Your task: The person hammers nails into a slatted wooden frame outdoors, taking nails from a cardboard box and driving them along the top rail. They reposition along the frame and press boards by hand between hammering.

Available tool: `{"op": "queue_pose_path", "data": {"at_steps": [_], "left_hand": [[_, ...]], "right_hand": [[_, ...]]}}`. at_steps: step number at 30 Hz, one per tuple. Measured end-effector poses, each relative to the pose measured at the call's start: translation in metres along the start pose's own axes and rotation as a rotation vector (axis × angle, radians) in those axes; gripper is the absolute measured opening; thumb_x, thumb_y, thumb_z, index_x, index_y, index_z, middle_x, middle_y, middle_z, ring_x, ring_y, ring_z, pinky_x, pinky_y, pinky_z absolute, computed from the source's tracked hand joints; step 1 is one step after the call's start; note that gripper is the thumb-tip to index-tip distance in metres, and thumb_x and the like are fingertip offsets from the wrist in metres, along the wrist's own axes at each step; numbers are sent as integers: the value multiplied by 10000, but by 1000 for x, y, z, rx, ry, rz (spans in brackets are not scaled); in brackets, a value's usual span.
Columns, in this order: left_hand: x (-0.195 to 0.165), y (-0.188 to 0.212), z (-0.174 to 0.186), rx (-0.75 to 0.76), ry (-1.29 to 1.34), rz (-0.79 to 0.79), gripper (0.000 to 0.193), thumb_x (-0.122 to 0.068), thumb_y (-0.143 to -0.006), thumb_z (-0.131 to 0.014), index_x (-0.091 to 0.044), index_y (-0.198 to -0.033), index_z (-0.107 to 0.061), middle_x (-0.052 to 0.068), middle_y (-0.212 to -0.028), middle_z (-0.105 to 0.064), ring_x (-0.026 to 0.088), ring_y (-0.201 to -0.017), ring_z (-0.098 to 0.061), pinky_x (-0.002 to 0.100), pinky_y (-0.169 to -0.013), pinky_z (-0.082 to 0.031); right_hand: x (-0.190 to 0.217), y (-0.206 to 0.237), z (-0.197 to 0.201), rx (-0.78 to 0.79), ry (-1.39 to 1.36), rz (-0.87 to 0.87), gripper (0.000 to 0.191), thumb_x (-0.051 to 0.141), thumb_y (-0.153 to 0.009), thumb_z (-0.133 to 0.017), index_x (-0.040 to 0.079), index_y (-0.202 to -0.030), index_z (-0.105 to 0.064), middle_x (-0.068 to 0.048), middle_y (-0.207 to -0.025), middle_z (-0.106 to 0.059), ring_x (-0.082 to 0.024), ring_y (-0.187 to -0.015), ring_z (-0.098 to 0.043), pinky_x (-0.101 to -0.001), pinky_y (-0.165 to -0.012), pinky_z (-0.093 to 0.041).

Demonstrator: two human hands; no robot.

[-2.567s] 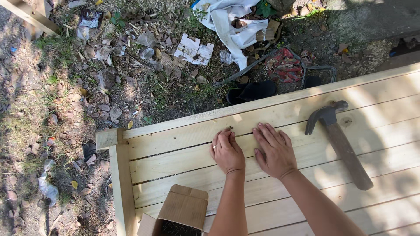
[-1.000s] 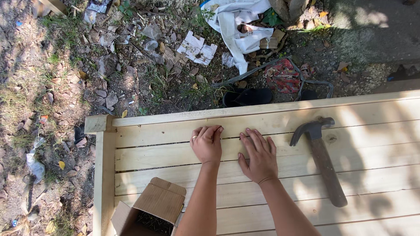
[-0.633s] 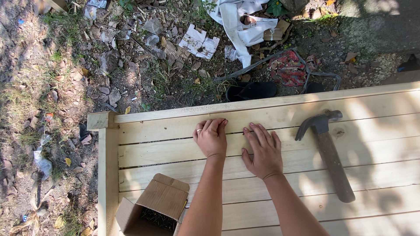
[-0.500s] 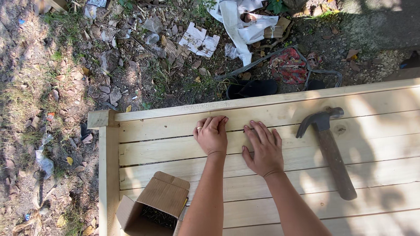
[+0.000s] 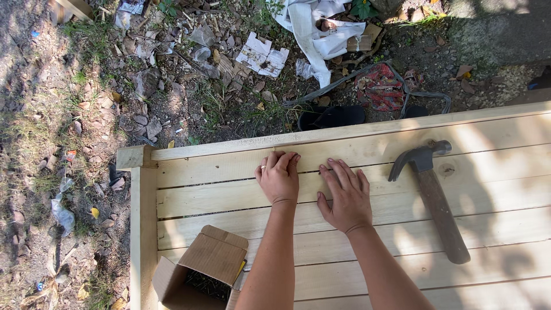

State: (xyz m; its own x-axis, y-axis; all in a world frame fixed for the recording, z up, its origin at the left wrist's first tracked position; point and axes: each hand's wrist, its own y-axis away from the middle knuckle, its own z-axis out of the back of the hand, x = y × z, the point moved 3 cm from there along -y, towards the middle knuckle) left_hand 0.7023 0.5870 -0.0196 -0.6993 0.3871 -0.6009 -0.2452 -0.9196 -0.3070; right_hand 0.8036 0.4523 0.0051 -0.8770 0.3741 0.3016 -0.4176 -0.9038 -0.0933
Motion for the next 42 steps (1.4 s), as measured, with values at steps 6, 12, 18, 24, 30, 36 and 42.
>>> {"op": "queue_pose_path", "data": {"at_steps": [6,12,18,24,30,36,42], "left_hand": [[1,-2,-1,39,1,6,166,-395,-857,-775,-234,-814,-788,-111,-923,-702,167,-982,-619,399,-941,-369],[-1,-1,0,43,7,6,133,-365,-838,-799,-242,-788,-796,-125,-900,-694,160,-973,-615,409,-952,-363],[-4,-4,1,65,15,21,95,-349,-809,-810,-257,-787,-801,-138,-912,-692,158,-968,-603,404,-943,-363],[-4,-5,0,65,16,20,99,-343,-807,-808,-248,-779,-800,-135,-919,-698,171,-976,-600,404,-950,-364],[-3,-6,0,54,12,20,63,-309,-804,-796,-248,-788,-794,-131,-931,-699,170,-988,-604,399,-964,-370],[-1,-5,-2,66,29,28,58,-305,-804,-790,-249,-792,-796,-125,-938,-696,171,-988,-602,403,-964,-366],[-3,-6,-2,78,17,36,54,-304,-790,-792,-250,-790,-800,-125,-943,-700,169,-996,-604,406,-976,-364]], "right_hand": [[-19,13,14,-209,-116,-24,541,283,-900,-653,210,-1428,-555,-41,-1532,-494,-252,-1493,-384,-540,-1238,-242],[-123,62,54,-321,242,-687,640,311,-921,-712,33,-1471,-541,-228,-1425,-527,-452,-1307,-468,-604,-1060,-377],[-121,58,52,-77,22,-784,485,429,-1016,-658,3,-1243,-600,-220,-1183,-638,-428,-1101,-583,-561,-861,-489],[-22,32,60,118,-737,-655,405,405,-986,-615,5,-921,-624,-191,-724,-670,-352,-647,-632,-453,-577,-524],[33,-14,64,88,-469,-443,377,402,-990,-585,25,-968,-585,-164,-691,-686,-372,-645,-682,-460,-615,-522],[35,-15,68,92,-457,-457,390,424,-981,-552,35,-968,-580,-177,-698,-696,-390,-654,-696,-495,-627,-532],[29,-6,54,228,-328,-536,412,465,-999,-541,56,-978,-594,-166,-736,-707,-397,-683,-695,-510,-643,-524]]}}
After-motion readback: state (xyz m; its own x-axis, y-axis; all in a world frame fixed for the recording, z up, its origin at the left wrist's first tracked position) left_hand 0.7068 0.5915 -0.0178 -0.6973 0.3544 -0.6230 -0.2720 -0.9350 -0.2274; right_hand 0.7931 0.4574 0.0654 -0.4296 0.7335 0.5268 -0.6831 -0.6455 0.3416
